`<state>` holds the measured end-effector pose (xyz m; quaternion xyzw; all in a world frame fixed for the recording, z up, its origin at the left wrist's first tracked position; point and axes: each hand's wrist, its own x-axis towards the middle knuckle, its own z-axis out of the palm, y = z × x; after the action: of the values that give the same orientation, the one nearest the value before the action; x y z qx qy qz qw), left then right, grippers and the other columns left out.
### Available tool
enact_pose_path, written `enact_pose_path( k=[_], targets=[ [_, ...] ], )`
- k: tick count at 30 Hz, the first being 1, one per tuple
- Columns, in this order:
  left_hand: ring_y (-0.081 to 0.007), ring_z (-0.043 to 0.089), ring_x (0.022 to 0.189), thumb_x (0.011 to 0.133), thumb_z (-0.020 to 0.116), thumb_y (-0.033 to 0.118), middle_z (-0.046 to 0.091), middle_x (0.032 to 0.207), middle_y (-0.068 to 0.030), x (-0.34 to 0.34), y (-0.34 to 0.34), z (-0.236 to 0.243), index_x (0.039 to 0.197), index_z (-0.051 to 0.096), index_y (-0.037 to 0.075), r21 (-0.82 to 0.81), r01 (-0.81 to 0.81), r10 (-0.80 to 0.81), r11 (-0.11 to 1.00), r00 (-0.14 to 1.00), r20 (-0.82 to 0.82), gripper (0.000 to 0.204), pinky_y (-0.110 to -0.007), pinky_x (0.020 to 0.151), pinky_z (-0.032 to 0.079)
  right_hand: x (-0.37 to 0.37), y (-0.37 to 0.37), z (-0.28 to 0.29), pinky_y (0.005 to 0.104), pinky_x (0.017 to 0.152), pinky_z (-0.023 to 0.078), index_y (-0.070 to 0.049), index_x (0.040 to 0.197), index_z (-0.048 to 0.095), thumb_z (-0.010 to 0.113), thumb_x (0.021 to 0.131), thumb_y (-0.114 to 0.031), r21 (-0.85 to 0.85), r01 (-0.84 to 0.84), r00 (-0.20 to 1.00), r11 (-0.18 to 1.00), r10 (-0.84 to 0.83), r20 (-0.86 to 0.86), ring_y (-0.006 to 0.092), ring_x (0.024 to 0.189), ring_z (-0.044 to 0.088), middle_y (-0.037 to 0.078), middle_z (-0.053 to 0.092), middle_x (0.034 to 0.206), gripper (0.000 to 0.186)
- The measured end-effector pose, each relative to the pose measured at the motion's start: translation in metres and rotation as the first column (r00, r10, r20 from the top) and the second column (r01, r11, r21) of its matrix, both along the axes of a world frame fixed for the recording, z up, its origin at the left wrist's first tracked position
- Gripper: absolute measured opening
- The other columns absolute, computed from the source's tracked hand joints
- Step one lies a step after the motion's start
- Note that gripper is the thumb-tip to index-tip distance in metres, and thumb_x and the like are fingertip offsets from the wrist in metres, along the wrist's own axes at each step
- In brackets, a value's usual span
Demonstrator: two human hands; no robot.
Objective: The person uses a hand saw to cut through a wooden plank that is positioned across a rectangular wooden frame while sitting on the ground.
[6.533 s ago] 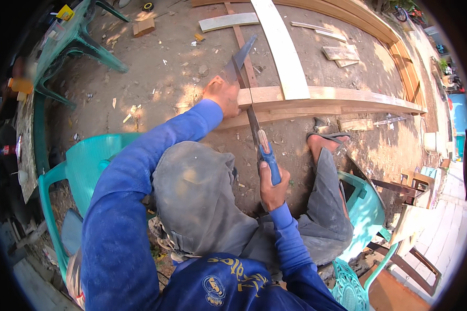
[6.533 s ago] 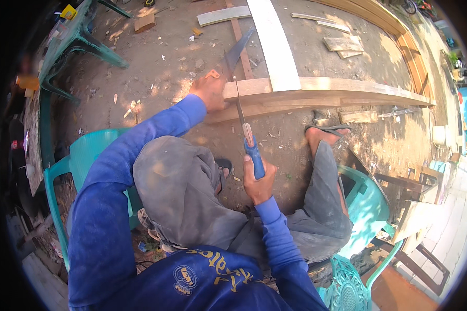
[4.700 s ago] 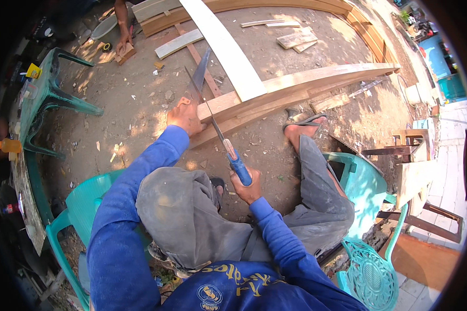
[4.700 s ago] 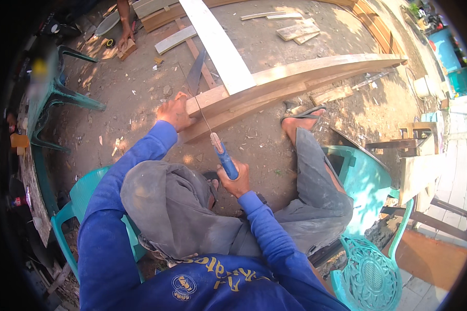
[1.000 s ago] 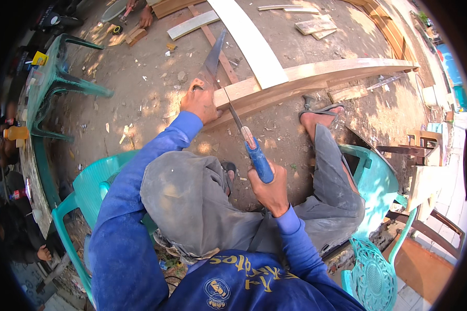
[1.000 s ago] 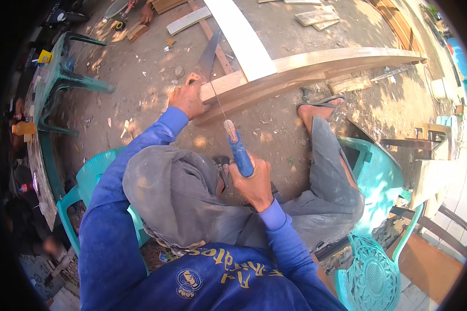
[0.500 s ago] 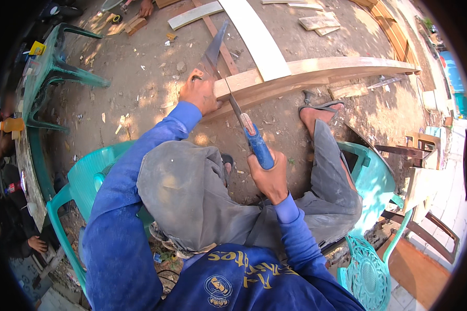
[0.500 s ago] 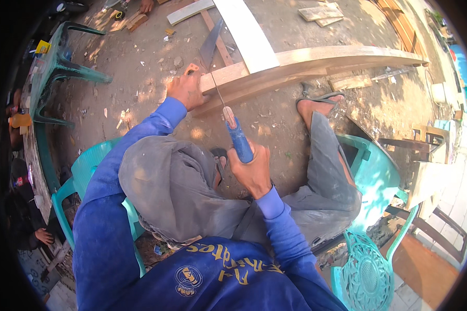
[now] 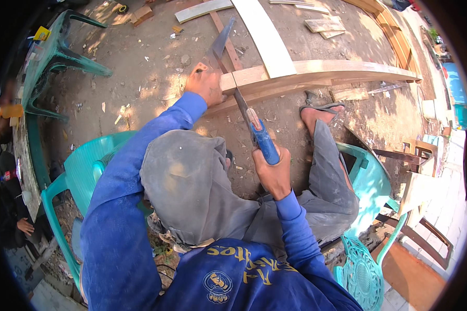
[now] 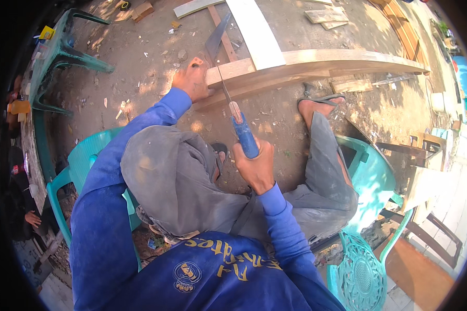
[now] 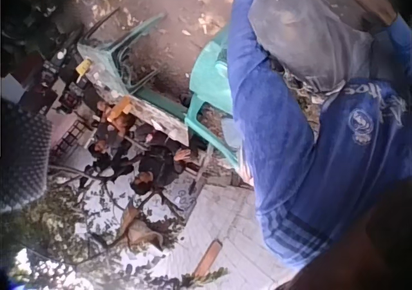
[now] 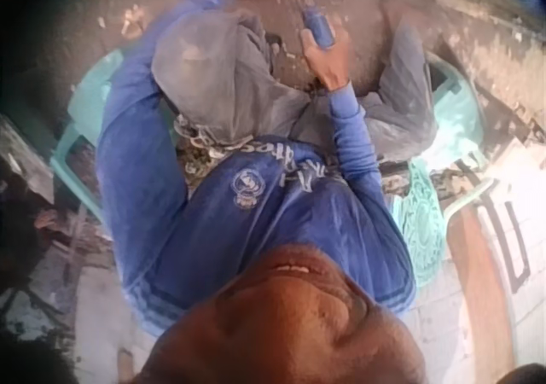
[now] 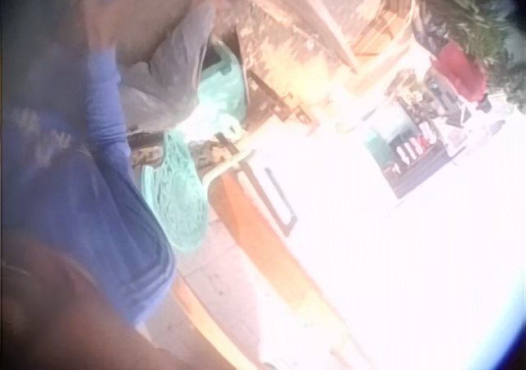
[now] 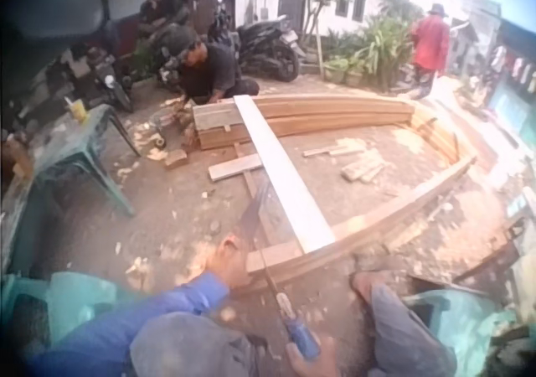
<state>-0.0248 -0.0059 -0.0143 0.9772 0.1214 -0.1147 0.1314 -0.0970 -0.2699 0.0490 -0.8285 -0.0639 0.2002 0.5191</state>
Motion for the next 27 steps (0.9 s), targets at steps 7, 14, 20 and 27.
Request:
enact_pose_path(
  k=[7,14,20,27],
  targets=[
    [-0.0419,0.069,0.109,0.074,0.083,0.040,0.069,0.120,-0.0199,0.001,0.009,0.021,0.138,0.050,0.009,0.033,-0.048,0.049,0.998,0.998,-0.025,0.079,-0.049,0.093,0.057,-0.088,-0.079,0.061,0.0293,0.056,0.047,0.003,0.081,0.067,0.067,0.079,-0.007,-0.054,0.019,0.999,0.998,-0.017,0.031,0.0079,0.056,0.056,0.007,0.053,0.057,0.010],
    [-0.0411,0.069,0.109,0.075,0.082,0.042,0.068,0.122,-0.0211,0.007,-0.002,0.014,0.141,0.047,0.007,0.043,0.010,-0.007,0.999,0.997,-0.079,0.082,-0.049,0.093,0.057,0.011,0.016,-0.017,0.0337,0.051,0.040,0.002,0.071,0.059,0.065,0.083,-0.009,0.076,-0.003,0.996,0.997,-0.004,0.085,0.0069,0.057,0.046,0.004,0.050,0.056,0.018],
    [-0.0420,0.069,0.109,0.075,0.082,0.043,0.069,0.120,-0.0211,-0.004,0.007,0.010,0.144,0.044,0.010,0.050,-0.017,0.018,0.999,0.999,-0.029,0.086,-0.050,0.092,0.056,-0.082,-0.077,0.056,0.0298,0.056,0.047,0.003,0.080,0.066,0.066,0.079,-0.005,-0.055,-0.015,0.999,0.998,0.018,0.045,0.0075,0.058,0.056,0.004,0.057,0.059,0.007],
    [-0.0386,0.069,0.110,0.074,0.083,0.041,0.071,0.118,-0.0193,0.011,-0.007,0.017,0.130,0.059,0.010,0.018,-0.006,0.006,1.000,1.000,0.007,0.068,-0.047,0.095,0.055,-0.001,-0.005,-0.017,0.0308,0.053,0.044,0.003,0.076,0.064,0.067,0.080,-0.009,0.032,0.019,0.998,0.999,-0.021,0.051,0.0084,0.053,0.053,0.008,0.051,0.055,0.013]
  ],
)
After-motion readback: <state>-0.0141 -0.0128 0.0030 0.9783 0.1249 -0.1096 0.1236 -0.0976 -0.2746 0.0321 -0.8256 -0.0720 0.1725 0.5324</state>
